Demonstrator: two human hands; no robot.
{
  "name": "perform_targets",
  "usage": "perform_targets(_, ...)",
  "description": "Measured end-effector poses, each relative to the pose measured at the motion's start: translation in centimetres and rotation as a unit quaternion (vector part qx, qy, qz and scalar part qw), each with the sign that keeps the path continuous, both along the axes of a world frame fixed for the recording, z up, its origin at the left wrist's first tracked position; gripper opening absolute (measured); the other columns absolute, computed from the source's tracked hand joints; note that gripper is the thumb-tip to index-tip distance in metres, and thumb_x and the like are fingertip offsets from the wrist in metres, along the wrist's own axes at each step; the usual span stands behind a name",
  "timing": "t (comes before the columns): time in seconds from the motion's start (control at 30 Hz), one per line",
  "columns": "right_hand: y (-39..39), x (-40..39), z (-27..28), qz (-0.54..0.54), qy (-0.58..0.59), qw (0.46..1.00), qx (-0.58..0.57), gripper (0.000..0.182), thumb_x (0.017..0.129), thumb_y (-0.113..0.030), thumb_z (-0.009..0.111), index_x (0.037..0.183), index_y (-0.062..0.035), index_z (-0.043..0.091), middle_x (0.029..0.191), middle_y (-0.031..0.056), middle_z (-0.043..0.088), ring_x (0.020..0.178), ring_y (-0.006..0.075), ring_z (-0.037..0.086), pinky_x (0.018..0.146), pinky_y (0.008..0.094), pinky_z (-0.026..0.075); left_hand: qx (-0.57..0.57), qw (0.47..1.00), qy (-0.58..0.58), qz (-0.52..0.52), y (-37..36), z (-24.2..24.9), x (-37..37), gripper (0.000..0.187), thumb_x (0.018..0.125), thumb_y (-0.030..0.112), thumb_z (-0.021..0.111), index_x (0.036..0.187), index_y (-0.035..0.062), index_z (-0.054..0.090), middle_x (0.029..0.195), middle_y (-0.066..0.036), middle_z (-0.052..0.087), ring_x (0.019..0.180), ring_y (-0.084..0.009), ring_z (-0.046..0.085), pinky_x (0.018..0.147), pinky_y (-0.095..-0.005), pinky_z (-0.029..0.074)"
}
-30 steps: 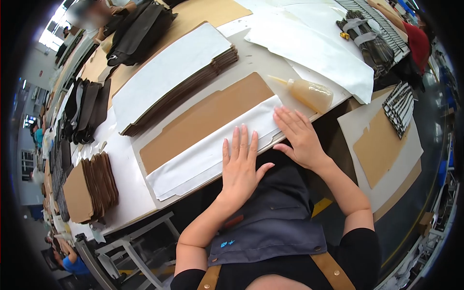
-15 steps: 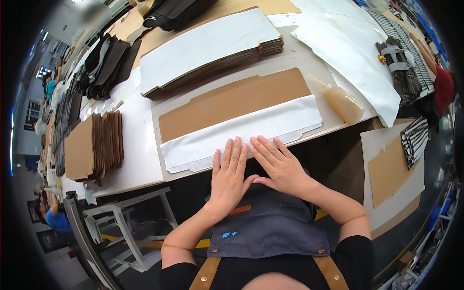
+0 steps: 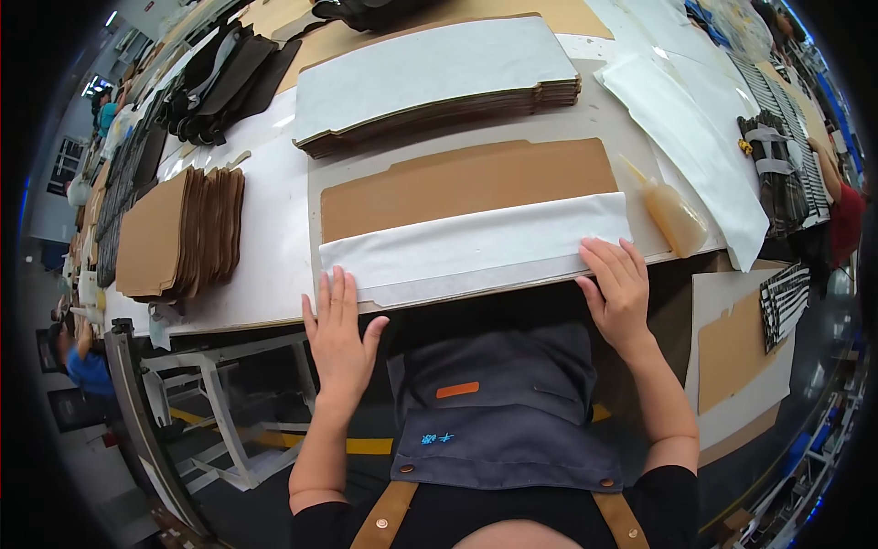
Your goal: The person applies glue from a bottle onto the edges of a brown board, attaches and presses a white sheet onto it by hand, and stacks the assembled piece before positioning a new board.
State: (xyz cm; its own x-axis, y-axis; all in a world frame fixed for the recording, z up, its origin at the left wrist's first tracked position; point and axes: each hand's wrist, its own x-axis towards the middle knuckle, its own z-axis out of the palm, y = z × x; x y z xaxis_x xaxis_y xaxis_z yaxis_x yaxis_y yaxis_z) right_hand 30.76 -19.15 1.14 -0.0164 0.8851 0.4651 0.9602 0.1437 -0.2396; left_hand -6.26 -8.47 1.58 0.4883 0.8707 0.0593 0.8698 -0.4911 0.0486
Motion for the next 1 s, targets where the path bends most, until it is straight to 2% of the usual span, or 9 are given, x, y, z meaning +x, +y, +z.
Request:
perform_targets(0.1,2.3,-0.5,1.5,0.046,-0.029,0.998,0.01,0.032,0.085,-0.019,0.07,0.111,-0.0013,0.065,0.116,0.0102,0.066,0.11,0.0257,0.061,0.104,0.0439,0.039,0.072,0.997,0.014,0.034,1.8,0.8,-1.1,0.068,0.098,0.046,0.054,0.14,-0.0072,0.047,0.156,-0.023,0.033,0.15,-0.0379,0.021,0.12,-0.0551,0.011)
perform_targets(0.2,4.1,-1.3,1.9,0.11,-0.103,0.989,-0.001,0.026,0.079,-0.012,0.071,0.103,-0.0019,0.065,0.106,0.0089,0.065,0.102,0.0242,0.061,0.102,0.0417,0.039,0.125,0.991,-0.004,0.051,3.3,1.8,-0.9,0.067,0.098,0.043,0.055,0.141,-0.007,0.046,0.157,-0.023,0.033,0.15,-0.0379,0.02,0.12,-0.0558,0.011)
perform_targets(0.27,5.1,-1.1,1.0,0.128,-0.168,0.977,-0.006,0.023,0.075,-0.007,0.07,0.097,-0.0025,0.063,0.101,0.0081,0.063,0.099,0.0236,0.061,0.101,0.0408,0.038,0.096,0.995,-0.034,-0.007,3.7,2.4,0.0,0.064,0.094,0.036,0.063,0.142,-0.0026,0.047,0.158,-0.022,0.031,0.15,-0.0387,0.02,0.12,-0.0564,0.011)
perform_targets(0.33,5.9,-1.3,1.5,0.128,-0.13,0.983,0.001,0.023,0.072,-0.003,0.069,0.093,-0.0033,0.061,0.094,0.0078,0.061,0.094,0.0232,0.061,0.098,0.0405,0.039,0.056,0.993,-0.064,-0.079,3.8,2.8,1.2,0.063,0.091,0.032,0.067,0.143,0.0006,0.047,0.158,-0.021,0.03,0.149,-0.0395,0.021,0.12,-0.0565,0.011)
perform_targets(0.37,6.3,-1.4,1.8,0.127,-0.111,0.986,0.004,0.023,0.07,-0.002,0.068,0.091,-0.0037,0.06,0.091,0.0076,0.061,0.092,0.0231,0.06,0.097,0.0404,0.039,0.026,0.99,-0.089,-0.104,3.7,2.8,1.9,0.065,0.087,0.026,0.072,0.143,0.0076,0.047,0.155,-0.02,0.035,0.147,-0.0393,0.025,0.12,-0.0562,0.013)
perform_targets(0.57,10.0,-0.8,2.9,0.079,0.007,0.996,0.05,0.021,0.073,0.0,0.07,0.091,-0.0052,0.06,0.082,0.0067,0.061,0.086,0.0235,0.06,0.097,0.0411,0.038,0.102,0.983,-0.113,-0.106,6.7,2.7,2.9,0.027,0.078,0.014,0.077,0.102,0.0101,0.067,0.119,-0.009,0.059,0.128,-0.0303,0.047,0.117,-0.053,0.022)
perform_targets(0.67,11.5,0.2,3.3,0.087,0.036,0.996,0.005,0.016,0.077,-0.002,0.071,0.089,-0.0065,0.062,0.081,0.0053,0.062,0.084,0.0239,0.059,0.098,0.0418,0.037,0.145,0.972,-0.16,-0.094,9.6,3.2,3.6,0.015,0.077,0.012,0.077,0.086,0.0099,0.065,0.101,-0.004,0.061,0.113,-0.0256,0.054,0.114,-0.0515,0.025)
perform_targets(0.7,12.2,0.4,3.3,0.081,0.036,0.996,0.017,0.015,0.078,-0.003,0.072,0.088,-0.0067,0.062,0.08,0.0051,0.062,0.083,0.0236,0.059,0.098,0.0419,0.037,0.165,0.967,-0.165,-0.102,10.5,3.3,3.7,0.015,0.078,0.011,0.076,0.089,0.0101,0.066,0.091,-0.003,0.063,0.102,-0.0236,0.057,0.112,-0.0504,0.026)
perform_targets(1.0,16.0,1.3,0.7,0.041,0.032,0.998,0.016,0.012,0.08,-0.008,0.074,0.082,-0.0073,0.062,0.078,0.0042,0.062,0.081,0.0219,0.06,0.099,0.0418,0.036,0.063,0.976,-0.197,-0.074,16.0,1.2,4.9,0.014,0.084,0.017,0.075,0.087,0.0071,0.066,0.088,-0.005,0.066,0.095,-0.0247,0.058,0.112,-0.0512,0.026)
